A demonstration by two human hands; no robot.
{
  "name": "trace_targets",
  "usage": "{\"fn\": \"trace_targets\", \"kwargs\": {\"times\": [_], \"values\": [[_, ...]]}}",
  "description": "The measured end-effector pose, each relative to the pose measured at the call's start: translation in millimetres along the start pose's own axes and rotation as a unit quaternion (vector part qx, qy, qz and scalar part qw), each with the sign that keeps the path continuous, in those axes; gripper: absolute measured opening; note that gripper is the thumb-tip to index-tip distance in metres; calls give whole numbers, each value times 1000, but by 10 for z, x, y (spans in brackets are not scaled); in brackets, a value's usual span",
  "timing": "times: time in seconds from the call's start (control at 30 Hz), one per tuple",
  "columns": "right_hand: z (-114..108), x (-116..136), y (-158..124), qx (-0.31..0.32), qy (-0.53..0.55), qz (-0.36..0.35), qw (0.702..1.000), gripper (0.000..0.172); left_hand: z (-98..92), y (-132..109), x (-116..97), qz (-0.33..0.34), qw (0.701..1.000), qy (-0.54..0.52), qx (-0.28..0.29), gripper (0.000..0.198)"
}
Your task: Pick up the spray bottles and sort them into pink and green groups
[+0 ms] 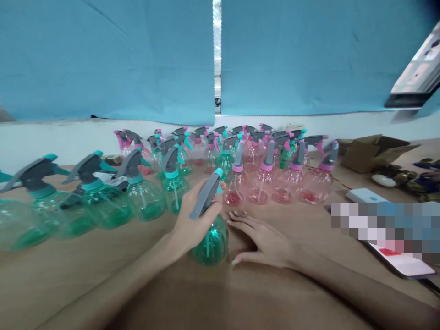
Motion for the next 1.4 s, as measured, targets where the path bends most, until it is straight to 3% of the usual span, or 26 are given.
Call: {"fn": "trace_targets", "kwargs": {"times": [0.1, 0.37, 0.73, 0.97, 1.4], "values": [[20, -41, 2, 4, 7, -3, 1000, 87, -16, 1, -38, -8, 1000, 7, 5, 4], [39, -99, -19, 8, 26, -15, 1000, 83, -2, -19, 63, -12, 999, -14, 48, 7], [41, -117, -41, 33, 16, -1, 999, 75, 24, -60, 56, -33, 999, -17, 11, 17], [31, -112, -59, 11, 13, -2, 1000, 65, 22, -79, 107, -33, 999, -14, 11, 8], [-4, -84, -59, 18, 21, 11, 1000, 64, 12, -65, 101, -17, 1000, -10, 1, 7]]}}
Point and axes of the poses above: each hand's wrist, its own y-axis towards the middle knuckle, its own z-axis out of the palm, x = y × z, the point moved 4 cm from there along y, towards the middle knuckle, and after that the axes turned 6 degrees about x, right-handed, at the moved point
